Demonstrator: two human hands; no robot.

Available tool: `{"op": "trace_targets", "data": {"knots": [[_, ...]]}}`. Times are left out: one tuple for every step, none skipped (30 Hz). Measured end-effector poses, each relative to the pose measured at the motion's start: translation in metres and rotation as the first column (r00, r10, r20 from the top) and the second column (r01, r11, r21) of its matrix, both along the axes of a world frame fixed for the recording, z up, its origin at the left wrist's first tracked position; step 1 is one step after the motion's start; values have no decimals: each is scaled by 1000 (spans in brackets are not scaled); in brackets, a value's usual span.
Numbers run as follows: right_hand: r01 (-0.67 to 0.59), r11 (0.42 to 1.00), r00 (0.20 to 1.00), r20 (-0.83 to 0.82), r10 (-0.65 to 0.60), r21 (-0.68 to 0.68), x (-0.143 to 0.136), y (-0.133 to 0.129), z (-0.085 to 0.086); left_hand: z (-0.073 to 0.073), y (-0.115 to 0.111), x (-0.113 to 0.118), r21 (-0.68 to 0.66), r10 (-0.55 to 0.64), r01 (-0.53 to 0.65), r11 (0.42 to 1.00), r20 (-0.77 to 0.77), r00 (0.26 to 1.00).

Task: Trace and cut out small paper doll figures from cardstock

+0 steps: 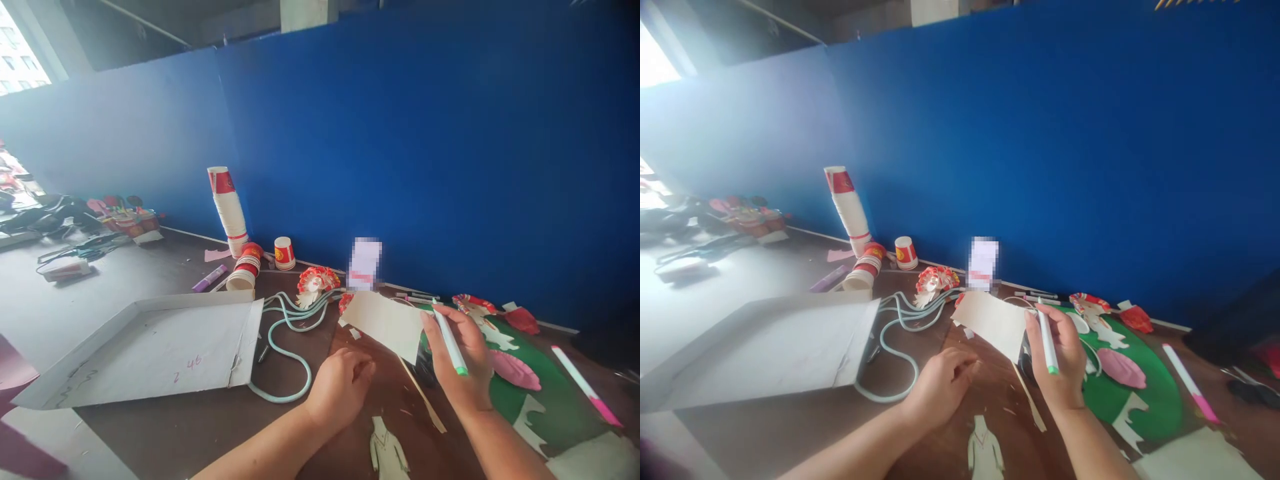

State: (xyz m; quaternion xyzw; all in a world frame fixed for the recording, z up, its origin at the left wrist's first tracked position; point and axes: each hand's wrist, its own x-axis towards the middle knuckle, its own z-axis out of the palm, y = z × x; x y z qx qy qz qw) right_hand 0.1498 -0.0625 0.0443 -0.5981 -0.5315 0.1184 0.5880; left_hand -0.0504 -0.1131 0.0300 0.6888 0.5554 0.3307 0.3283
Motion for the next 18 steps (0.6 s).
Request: {"op": "trace_targets", "data": {"knots": [[-22,1000,1000,-10,22,8,-2,0,5,2,4,2,-57,0,6,998,110,994],[-38,999,999,-13,38,18,-4,0,9,4,8,4,-122,2,26,992,222,975],[-50,998,999,-12,51,32,-6,0,14,6,12,7,-187,9,57,981,333,943],[-62,997,998,-8,62,45,-8,2,19,7,17,10,-248,36,84,965,442,896],[-75,996,997,-7,75,52,-10,4,24,9,22,13,-310,84,104,945,537,839],[-87,995,996,-10,88,55,-11,7,28,11,28,16,-340,151,92,936,623,768],[-96,994,995,-18,97,57,-12,11,33,13,33,19,-344,197,80,936,697,690],[-102,993,994,-30,104,57,-13,16,36,15,39,22,-339,228,73,938,761,607],[-102,993,993,-49,105,56,-13,21,39,17,46,25,-329,238,86,940,816,526],[-98,994,991,-89,102,48,-13,27,41,19,52,28,-314,240,98,944,861,449],[-94,995,984,-146,98,31,-13,34,41,21,58,30,-303,239,115,946,892,383],[-100,995,970,-223,98,5,-14,41,41,23,65,33,-297,241,135,945,914,325],[-113,993,939,-329,97,-30,-15,47,38,23,71,36,-301,252,152,941,928,274],[-121,992,918,-386,96,-41,-17,53,35,23,77,39,-300,261,165,940,939,223],[-117,993,904,-419,91,-35,-19,59,30,21,84,42,-294,263,180,939,949,175],[-99,995,888,-454,75,-29,-22,63,24,18,90,46,-292,269,192,937,954,134],[-91,995,873,-483,67,-27,-25,67,18,14,96,49,-281,265,195,940,959,104],[-97,995,860,-506,71,-25,-28,69,11,8,101,51,-277,264,192,941,960,89]]}}
